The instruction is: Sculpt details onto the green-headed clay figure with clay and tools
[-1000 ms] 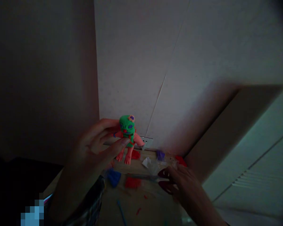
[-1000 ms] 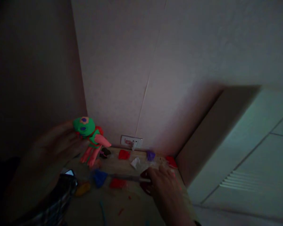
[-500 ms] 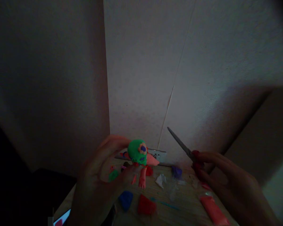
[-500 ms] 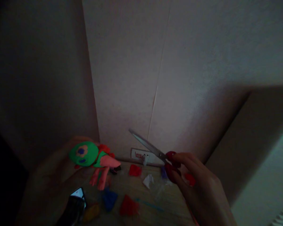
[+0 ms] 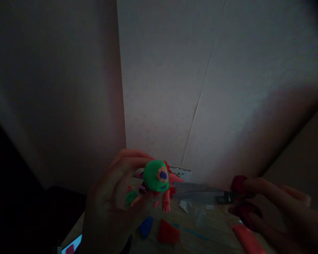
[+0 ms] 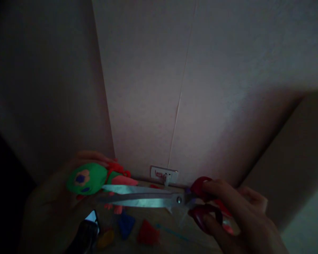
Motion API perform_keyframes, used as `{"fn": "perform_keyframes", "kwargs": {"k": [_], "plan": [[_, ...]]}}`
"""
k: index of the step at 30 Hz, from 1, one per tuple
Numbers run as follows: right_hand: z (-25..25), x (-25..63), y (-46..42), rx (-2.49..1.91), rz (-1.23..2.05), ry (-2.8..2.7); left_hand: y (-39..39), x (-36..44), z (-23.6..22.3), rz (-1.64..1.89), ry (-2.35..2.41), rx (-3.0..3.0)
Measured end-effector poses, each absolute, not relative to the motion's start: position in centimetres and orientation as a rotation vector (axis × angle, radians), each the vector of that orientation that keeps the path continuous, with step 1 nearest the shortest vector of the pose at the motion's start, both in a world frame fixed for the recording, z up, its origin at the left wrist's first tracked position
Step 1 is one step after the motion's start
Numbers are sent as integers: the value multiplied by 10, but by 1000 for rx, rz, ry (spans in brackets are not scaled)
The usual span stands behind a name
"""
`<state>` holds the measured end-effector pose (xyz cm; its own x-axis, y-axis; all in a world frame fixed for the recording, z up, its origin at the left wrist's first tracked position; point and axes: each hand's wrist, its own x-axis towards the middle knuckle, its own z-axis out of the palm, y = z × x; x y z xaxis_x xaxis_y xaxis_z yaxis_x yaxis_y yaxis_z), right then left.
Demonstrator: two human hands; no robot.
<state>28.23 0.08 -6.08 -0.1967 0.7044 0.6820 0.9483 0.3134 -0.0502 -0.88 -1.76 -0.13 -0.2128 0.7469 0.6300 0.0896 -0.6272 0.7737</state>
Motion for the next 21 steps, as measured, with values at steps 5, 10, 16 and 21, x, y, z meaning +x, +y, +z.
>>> {"fn": "perform_keyframes", "kwargs": {"k": [5, 10, 16, 21], "plan": [[-62, 289, 1, -1396, -539, -1908, -16, -6, -3, 1905, 953, 1482], [-55, 284, 2, -1384, -506, -1868, -14, -6, -3, 1832, 893, 1424], [-48, 285, 2, -1390, -485, -1829, -15, -11, -4, 1547, 815, 1351], [-48, 288, 0, -1359, -472, -1867, -14, -14, -6, 1330, 775, 1320]]}}
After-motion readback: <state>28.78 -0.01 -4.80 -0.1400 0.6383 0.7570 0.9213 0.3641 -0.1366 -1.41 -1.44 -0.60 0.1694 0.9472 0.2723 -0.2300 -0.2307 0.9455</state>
